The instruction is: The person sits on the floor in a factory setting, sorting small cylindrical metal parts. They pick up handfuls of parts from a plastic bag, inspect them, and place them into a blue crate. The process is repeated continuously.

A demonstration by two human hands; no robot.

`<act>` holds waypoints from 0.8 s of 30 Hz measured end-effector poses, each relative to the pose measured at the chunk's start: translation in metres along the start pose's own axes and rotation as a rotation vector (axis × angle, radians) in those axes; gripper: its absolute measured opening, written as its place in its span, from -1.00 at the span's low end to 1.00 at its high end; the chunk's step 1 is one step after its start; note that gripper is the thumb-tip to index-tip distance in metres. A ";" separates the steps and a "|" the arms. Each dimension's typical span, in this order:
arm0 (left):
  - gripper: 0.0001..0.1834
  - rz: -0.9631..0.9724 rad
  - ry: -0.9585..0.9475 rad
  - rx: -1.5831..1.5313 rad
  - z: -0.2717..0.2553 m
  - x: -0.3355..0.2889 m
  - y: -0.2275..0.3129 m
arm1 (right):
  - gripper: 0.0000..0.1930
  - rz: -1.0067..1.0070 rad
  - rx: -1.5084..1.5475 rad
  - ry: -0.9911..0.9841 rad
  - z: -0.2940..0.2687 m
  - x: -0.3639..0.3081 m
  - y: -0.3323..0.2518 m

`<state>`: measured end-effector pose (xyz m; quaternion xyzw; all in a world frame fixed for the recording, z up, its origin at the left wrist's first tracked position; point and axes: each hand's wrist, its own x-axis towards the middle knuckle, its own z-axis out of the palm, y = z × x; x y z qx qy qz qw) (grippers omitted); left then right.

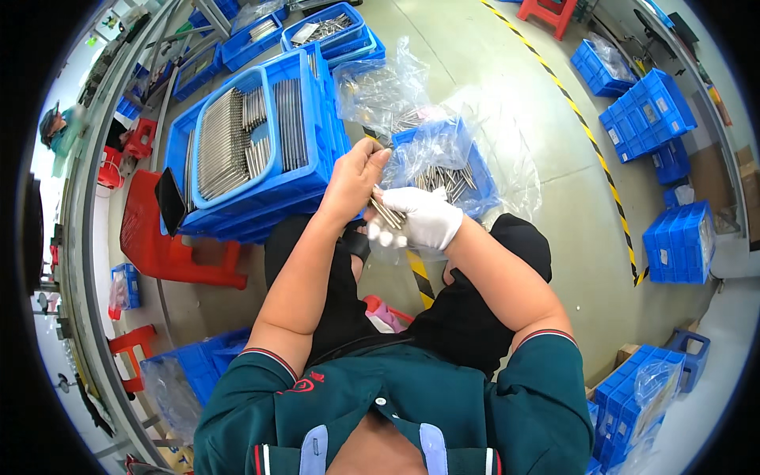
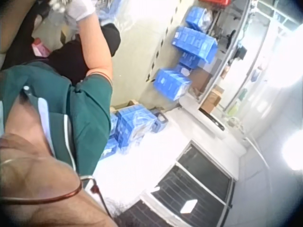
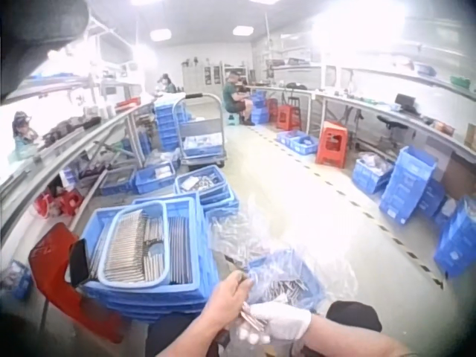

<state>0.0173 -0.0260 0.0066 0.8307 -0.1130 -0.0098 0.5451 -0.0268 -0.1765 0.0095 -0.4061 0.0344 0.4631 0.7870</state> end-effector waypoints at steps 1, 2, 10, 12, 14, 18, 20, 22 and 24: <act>-0.75 0.002 0.004 0.056 0.001 0.001 0.001 | -0.72 -0.023 0.056 -0.013 -0.002 0.004 0.002; -0.74 0.005 0.008 0.111 0.001 0.002 0.002 | -0.73 -0.046 0.112 -0.026 -0.007 0.009 0.006; -0.72 0.041 0.273 0.063 -0.006 0.003 -0.004 | -0.73 -0.204 -0.224 0.164 -0.004 0.000 0.001; -0.72 0.081 0.318 -0.019 -0.009 0.002 -0.007 | -0.69 -0.258 -0.315 0.237 -0.009 -0.004 -0.002; -0.72 -0.035 0.210 -0.311 -0.012 0.000 -0.012 | -0.69 -0.355 -0.495 0.354 -0.009 -0.007 -0.007; -0.74 -0.240 0.012 -0.744 -0.014 -0.008 -0.004 | -0.72 -0.396 -0.568 0.454 -0.005 -0.018 -0.018; -0.73 -0.291 -0.047 -0.860 -0.013 -0.009 -0.006 | -0.77 -0.419 -0.466 0.427 -0.007 -0.019 -0.017; -0.73 -0.313 -0.075 -0.900 -0.013 -0.010 -0.006 | -0.82 -0.427 -0.323 0.387 -0.009 -0.019 -0.018; -0.74 -0.323 -0.096 -0.936 -0.015 -0.011 -0.006 | -0.83 -0.416 -0.266 0.344 -0.011 -0.020 -0.022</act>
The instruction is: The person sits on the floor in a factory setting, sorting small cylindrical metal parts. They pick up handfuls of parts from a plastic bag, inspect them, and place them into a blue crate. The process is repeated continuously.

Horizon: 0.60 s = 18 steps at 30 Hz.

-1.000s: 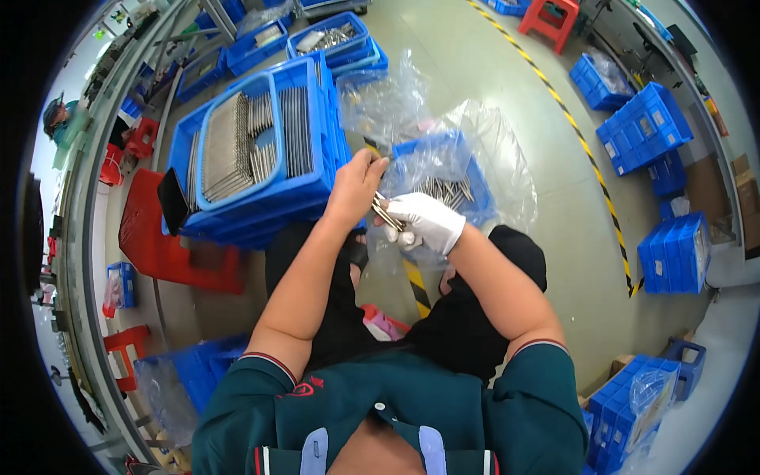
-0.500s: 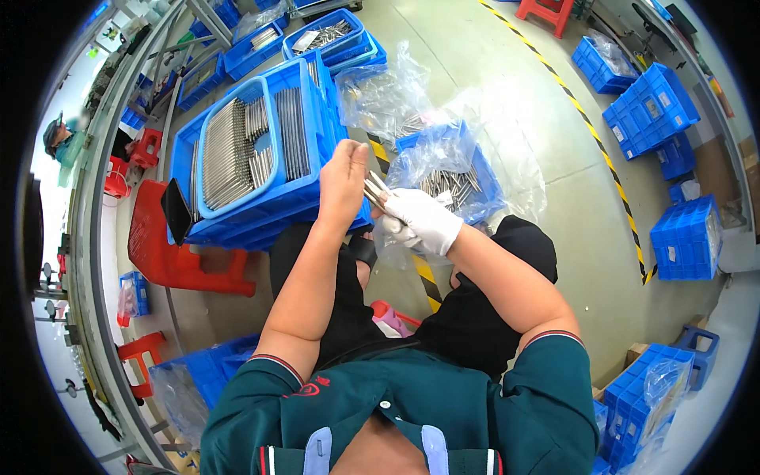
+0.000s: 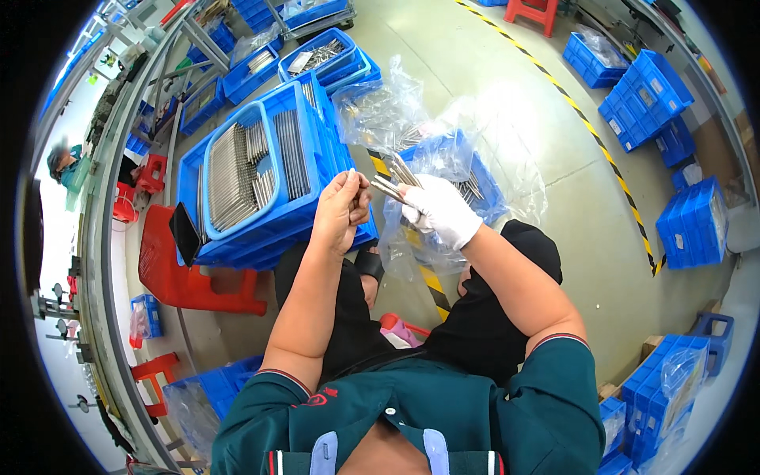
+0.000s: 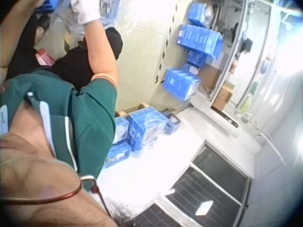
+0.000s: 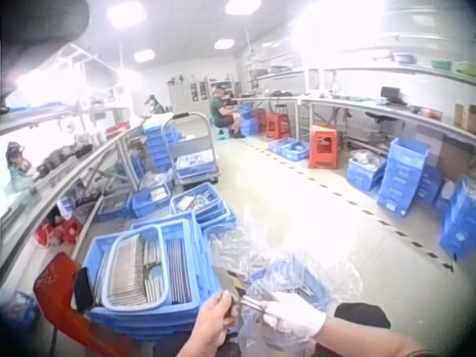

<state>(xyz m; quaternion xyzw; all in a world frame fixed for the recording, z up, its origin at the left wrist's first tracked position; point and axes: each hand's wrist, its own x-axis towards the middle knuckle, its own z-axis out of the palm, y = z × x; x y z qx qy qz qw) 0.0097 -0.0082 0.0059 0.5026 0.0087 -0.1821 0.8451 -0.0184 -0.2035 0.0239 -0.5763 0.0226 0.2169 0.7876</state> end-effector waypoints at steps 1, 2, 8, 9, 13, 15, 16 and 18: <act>-0.74 0.000 -0.010 -0.015 -0.001 0.000 0.000 | -0.82 0.008 0.029 -0.016 -0.002 0.000 -0.001; -0.75 -0.001 -0.020 -0.031 -0.001 0.000 0.000 | -0.82 -0.008 0.012 -0.015 -0.005 0.000 0.000; -0.81 -0.048 -0.110 -0.184 -0.005 0.002 -0.003 | -0.78 -0.111 -0.338 0.081 -0.003 0.000 -0.004; -0.81 -0.060 -0.118 -0.204 -0.006 0.001 -0.004 | -0.76 -0.130 -0.437 0.109 0.000 -0.002 -0.007; -0.82 -0.106 -0.149 -0.242 -0.004 0.001 -0.005 | -0.70 -0.297 -0.718 0.156 -0.002 0.000 -0.002; -0.82 -0.121 -0.148 -0.237 -0.003 0.001 -0.007 | -0.70 -0.278 -0.737 0.150 0.001 -0.002 -0.004; -0.83 -0.124 -0.143 -0.232 -0.003 0.001 -0.009 | -0.70 -0.269 -0.748 0.147 0.002 -0.003 -0.005; -0.84 -0.119 -0.125 -0.200 -0.003 0.001 -0.009 | -0.70 -0.334 -0.818 0.157 -0.001 -0.002 -0.003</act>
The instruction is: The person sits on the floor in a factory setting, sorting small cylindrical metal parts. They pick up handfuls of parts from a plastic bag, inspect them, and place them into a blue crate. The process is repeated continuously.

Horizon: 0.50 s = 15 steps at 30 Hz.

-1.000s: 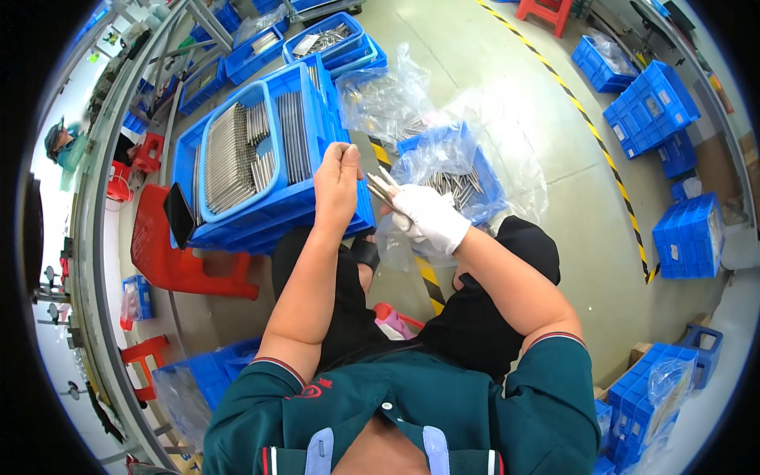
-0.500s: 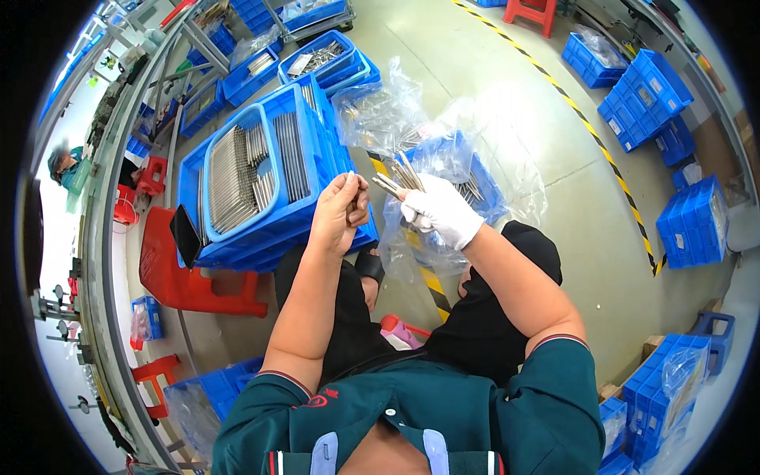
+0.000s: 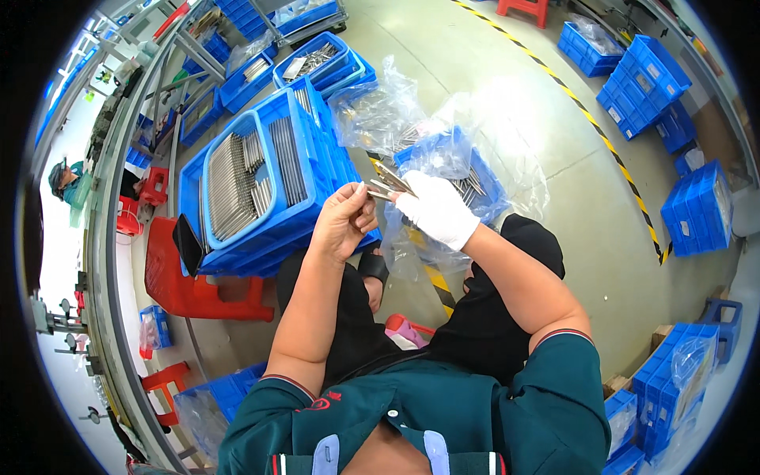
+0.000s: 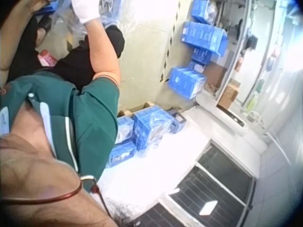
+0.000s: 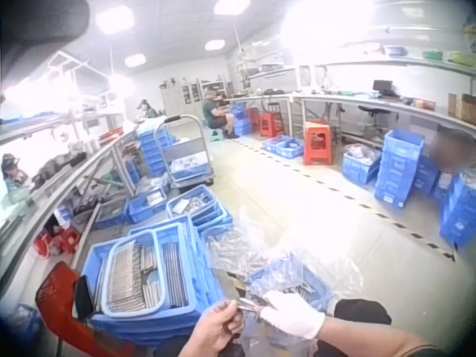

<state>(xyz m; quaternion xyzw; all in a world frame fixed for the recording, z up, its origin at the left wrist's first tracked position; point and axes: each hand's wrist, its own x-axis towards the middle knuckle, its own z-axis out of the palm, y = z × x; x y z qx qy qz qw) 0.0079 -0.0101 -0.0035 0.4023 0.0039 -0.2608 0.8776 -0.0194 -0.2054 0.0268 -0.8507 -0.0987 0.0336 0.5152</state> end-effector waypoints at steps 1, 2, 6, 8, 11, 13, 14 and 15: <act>-0.84 0.007 0.015 0.027 0.000 -0.001 0.001 | -0.70 -0.030 -0.032 0.011 0.001 0.000 0.002; -0.84 0.015 0.030 0.054 0.000 -0.001 0.001 | -0.70 -0.034 -0.053 0.012 0.001 0.000 0.002; -0.83 0.083 0.077 0.246 0.001 -0.002 0.002 | -0.69 -0.038 -0.104 0.005 -0.001 0.000 0.000; -0.81 0.030 0.052 0.182 0.001 -0.004 0.004 | -0.70 -0.045 -0.124 0.003 -0.003 -0.001 -0.002; -0.81 0.017 0.114 0.301 -0.001 -0.005 0.005 | -0.71 -0.066 -0.157 0.007 -0.001 -0.003 -0.003; -0.81 0.013 0.120 0.349 -0.003 -0.005 0.007 | -0.72 -0.073 -0.169 0.002 0.001 -0.004 -0.003; -0.80 0.011 0.123 0.374 -0.004 -0.005 0.007 | -0.72 -0.069 -0.165 -0.009 0.002 -0.004 -0.003; -0.80 -0.007 0.106 0.348 -0.004 -0.006 0.006 | -0.72 -0.064 -0.161 -0.019 0.003 -0.004 -0.003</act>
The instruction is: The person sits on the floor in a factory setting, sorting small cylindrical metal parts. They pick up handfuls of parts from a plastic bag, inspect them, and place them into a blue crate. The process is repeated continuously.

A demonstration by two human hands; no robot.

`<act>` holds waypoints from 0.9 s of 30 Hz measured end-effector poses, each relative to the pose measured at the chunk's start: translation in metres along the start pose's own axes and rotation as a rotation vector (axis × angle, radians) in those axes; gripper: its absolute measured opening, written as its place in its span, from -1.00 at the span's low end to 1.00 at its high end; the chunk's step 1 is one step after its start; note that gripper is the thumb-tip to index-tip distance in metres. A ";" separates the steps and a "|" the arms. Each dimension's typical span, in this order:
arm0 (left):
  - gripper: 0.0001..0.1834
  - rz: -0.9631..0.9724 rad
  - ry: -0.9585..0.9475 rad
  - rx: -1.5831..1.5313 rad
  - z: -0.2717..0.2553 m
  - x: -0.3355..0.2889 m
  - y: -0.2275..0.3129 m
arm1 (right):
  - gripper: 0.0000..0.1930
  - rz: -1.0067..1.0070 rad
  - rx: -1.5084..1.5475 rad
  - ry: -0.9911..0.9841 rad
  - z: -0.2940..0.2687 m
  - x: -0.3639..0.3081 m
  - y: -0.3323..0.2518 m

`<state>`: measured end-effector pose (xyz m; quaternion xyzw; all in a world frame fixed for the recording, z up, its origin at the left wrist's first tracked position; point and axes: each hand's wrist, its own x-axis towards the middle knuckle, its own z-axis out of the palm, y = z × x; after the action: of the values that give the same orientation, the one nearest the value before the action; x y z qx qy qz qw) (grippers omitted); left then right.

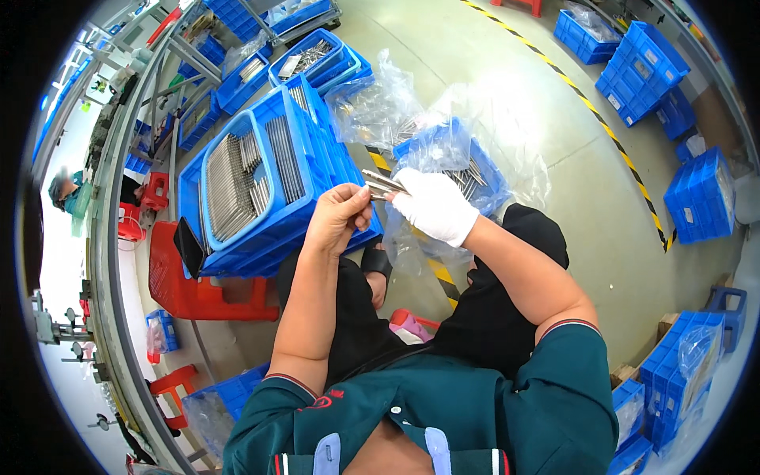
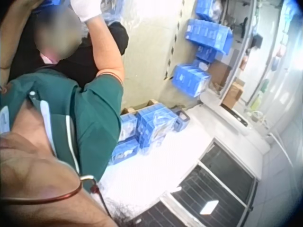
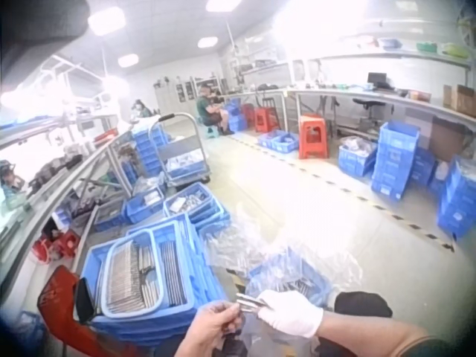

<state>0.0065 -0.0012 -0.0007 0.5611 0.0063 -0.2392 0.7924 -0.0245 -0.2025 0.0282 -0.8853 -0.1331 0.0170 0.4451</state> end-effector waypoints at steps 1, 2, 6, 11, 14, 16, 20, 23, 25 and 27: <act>-0.80 -0.012 -0.020 -0.024 0.000 0.000 0.001 | -0.72 0.000 0.004 -0.009 0.000 0.001 0.000; -0.80 -0.025 -0.040 -0.048 0.000 -0.001 0.001 | -0.72 0.002 0.024 -0.007 0.001 0.001 0.000; -0.82 0.082 0.025 0.025 0.005 -0.002 0.002 | -0.72 0.023 0.059 -0.009 0.001 0.004 0.001; -0.82 0.182 0.180 0.098 0.007 -0.002 0.003 | -0.73 0.026 0.096 -0.037 -0.008 0.007 0.004; -0.81 0.211 0.207 0.069 0.001 -0.004 0.015 | -0.73 0.062 0.212 -0.039 -0.014 0.006 0.007; -0.82 0.166 0.144 0.038 0.005 -0.003 0.011 | -0.72 0.133 0.327 -0.102 -0.017 0.005 0.005; -0.82 0.104 0.039 -0.061 0.005 -0.001 0.008 | -0.71 0.145 0.347 -0.183 -0.013 0.006 0.000; -0.83 0.066 -0.015 -0.084 0.003 -0.002 0.007 | -0.70 0.164 0.349 -0.206 -0.012 0.007 -0.002; -0.84 0.064 -0.044 -0.078 0.002 -0.004 0.009 | -0.69 0.093 0.292 -0.173 -0.010 0.007 0.001; -0.84 0.078 -0.036 -0.027 0.003 -0.004 0.009 | -0.68 0.029 0.240 -0.145 -0.006 0.006 0.007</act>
<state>0.0055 0.0001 0.0096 0.5458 -0.0264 -0.2181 0.8086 -0.0160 -0.2097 0.0270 -0.8239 -0.1494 0.1033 0.5368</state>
